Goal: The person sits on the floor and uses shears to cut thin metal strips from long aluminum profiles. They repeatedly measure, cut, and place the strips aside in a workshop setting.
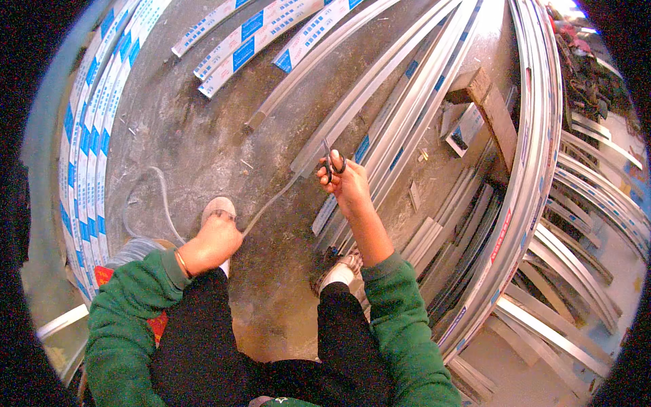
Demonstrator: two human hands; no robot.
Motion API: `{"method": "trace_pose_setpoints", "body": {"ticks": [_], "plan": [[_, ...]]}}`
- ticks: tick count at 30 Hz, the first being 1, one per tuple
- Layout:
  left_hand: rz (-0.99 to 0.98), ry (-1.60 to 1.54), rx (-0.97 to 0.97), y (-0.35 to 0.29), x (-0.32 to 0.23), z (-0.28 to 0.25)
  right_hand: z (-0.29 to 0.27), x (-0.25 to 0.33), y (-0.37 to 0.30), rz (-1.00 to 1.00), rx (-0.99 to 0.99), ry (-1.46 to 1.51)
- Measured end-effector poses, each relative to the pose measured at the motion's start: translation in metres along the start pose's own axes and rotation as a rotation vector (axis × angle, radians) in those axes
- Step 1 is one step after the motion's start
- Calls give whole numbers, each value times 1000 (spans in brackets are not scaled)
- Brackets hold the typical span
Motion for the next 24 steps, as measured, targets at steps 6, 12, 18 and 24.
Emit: {"method": "trace_pose_setpoints", "body": {"ticks": [6, 12, 18, 24], "plan": [[-89, -193, -662, 48, 23, -45, -1, -6, -5, 24, -29, -26], [-201, -248, -788, 129, 31, -79, -4, -9, -2, 11, -13, -27], [-263, -447, -765, 154, 57, -91, -3, -10, 1, 15, -57, -64], [-274, -589, -679, 155, 64, -97, 11, -10, 10, -82, -137, -95]]}}
Point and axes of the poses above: each hand's wrist, its own y-axis towards the middle knuckle, its own z-axis out of the palm, x = y × z, the point moved 2 cm from there along y, towards the middle knuckle, and after that the axes turned 14 degrees about x, right-handed, at the moved point
